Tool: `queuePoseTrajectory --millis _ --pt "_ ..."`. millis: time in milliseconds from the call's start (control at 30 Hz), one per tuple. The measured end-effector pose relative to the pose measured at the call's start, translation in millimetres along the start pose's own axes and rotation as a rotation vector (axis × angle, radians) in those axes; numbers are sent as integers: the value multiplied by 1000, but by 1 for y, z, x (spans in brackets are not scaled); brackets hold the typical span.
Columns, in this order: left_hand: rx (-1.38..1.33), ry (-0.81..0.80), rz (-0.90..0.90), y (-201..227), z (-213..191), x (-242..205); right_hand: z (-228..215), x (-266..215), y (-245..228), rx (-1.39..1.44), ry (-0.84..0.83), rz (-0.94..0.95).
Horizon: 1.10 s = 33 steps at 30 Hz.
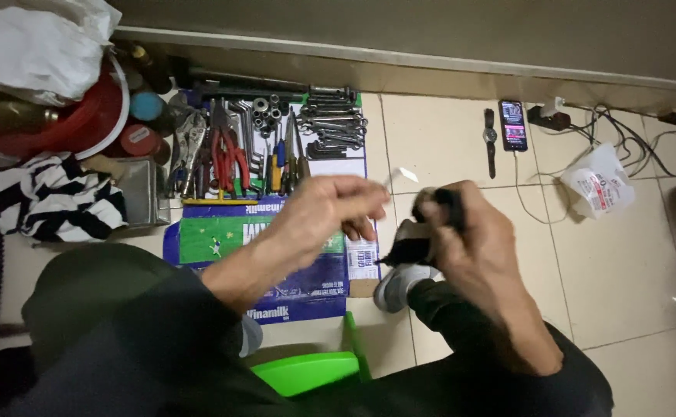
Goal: A person cleans various wrenches and hand tools using a cloth and organizes them on a cardboard sheet on the floor.
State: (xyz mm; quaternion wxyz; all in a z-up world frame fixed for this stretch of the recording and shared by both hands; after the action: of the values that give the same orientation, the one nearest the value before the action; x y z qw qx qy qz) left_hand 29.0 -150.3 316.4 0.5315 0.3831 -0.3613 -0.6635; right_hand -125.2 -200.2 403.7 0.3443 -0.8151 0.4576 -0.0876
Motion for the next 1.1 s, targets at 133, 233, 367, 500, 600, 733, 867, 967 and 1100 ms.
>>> queuePoseTrajectory --millis 133,233,367,500,600,733,867,967,1100 --pt "69 22 14 21 0 -8 -12 5 -19 131 76 -14" --pt "94 -56 -14 -1 12 -3 -22 -1 -31 332 197 -23" --pt "116 -70 3 -8 10 2 12 1 -30 361 -25 -126" --pt "37 -110 -35 -12 18 -7 19 -5 -31 384 -152 -164" --pt "46 -122 25 7 29 -18 6 0 -11 390 -216 -96" --pt "215 -153 20 -7 17 -9 -6 5 2 395 -294 19" --pt "73 115 -259 -50 -13 -5 -12 5 15 -99 -198 28" --pt "46 259 -483 -97 -35 -6 34 -6 15 -579 -282 -307" --pt "148 345 -667 -123 -60 3 108 -39 27 -679 -563 -479"
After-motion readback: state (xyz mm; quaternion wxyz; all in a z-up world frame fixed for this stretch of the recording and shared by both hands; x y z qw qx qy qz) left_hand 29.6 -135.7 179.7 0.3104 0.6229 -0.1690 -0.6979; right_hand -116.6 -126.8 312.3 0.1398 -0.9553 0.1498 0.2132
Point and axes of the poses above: each hand's wrist, its own x-axis towards the middle knuckle, its own z-axis out of the palm, y = z × x, the point moved 9 cm from there along x, towards the middle knuckle, and after that the axes turned 13 degrees about -y, right-handed, at the moved point
